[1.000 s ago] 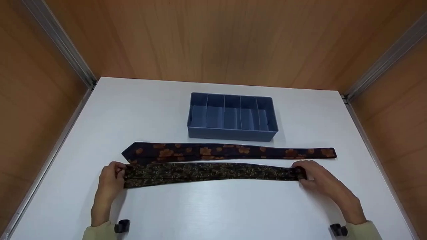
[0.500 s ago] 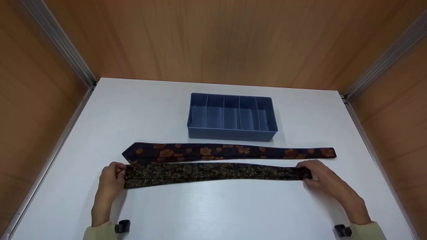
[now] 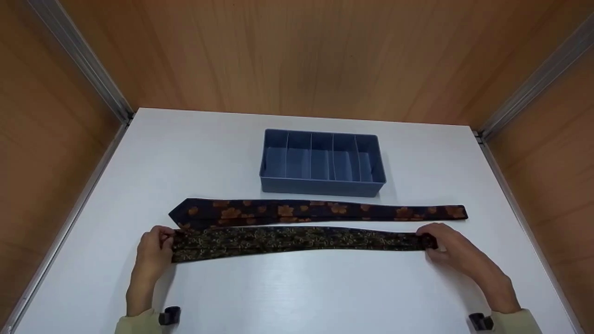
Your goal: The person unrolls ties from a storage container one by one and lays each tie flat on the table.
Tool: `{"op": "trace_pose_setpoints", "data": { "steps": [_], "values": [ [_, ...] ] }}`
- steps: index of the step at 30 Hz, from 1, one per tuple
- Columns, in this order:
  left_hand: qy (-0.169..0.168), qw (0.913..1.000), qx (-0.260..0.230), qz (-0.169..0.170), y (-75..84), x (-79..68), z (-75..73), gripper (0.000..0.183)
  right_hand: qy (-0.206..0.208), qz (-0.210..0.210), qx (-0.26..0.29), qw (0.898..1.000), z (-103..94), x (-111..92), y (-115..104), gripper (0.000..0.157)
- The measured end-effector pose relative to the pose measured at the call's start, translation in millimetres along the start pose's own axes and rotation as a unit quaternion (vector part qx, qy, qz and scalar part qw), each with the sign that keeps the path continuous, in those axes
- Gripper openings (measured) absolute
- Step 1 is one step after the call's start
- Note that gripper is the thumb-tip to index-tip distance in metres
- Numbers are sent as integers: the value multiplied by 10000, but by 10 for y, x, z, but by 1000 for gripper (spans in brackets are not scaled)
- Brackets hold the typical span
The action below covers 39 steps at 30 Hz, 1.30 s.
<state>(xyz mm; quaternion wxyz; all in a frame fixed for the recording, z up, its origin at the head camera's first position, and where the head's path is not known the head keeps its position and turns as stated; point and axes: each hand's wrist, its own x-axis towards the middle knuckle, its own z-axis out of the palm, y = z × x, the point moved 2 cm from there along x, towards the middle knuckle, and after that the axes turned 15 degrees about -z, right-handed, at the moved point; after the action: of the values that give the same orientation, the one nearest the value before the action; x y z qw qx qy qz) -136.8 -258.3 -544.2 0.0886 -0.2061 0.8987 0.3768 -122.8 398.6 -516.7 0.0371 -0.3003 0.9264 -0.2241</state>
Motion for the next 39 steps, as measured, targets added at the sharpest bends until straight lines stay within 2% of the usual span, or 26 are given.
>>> {"op": "trace_pose_setpoints", "data": {
  "steps": [7,15,22,30,39],
  "values": [
    [-58,10000,-11,-58,8,-2,-4,20,-80,26,8,10000,-34,-16,37,43],
    [-78,10000,-20,-14,18,-1,-25,19,170,-158,-10,9997,-61,-110,103,44],
    [58,9999,-63,115,-3,1,2,18,106,-15,3,9999,-97,-146,127,41],
    [-11,10000,-72,53,11,-11,6,18,8,200,54,9998,-126,-181,178,41],
    [33,10000,-66,35,19,-19,2,19,-11,146,-169,9997,-123,-226,229,45]
  ]
}}
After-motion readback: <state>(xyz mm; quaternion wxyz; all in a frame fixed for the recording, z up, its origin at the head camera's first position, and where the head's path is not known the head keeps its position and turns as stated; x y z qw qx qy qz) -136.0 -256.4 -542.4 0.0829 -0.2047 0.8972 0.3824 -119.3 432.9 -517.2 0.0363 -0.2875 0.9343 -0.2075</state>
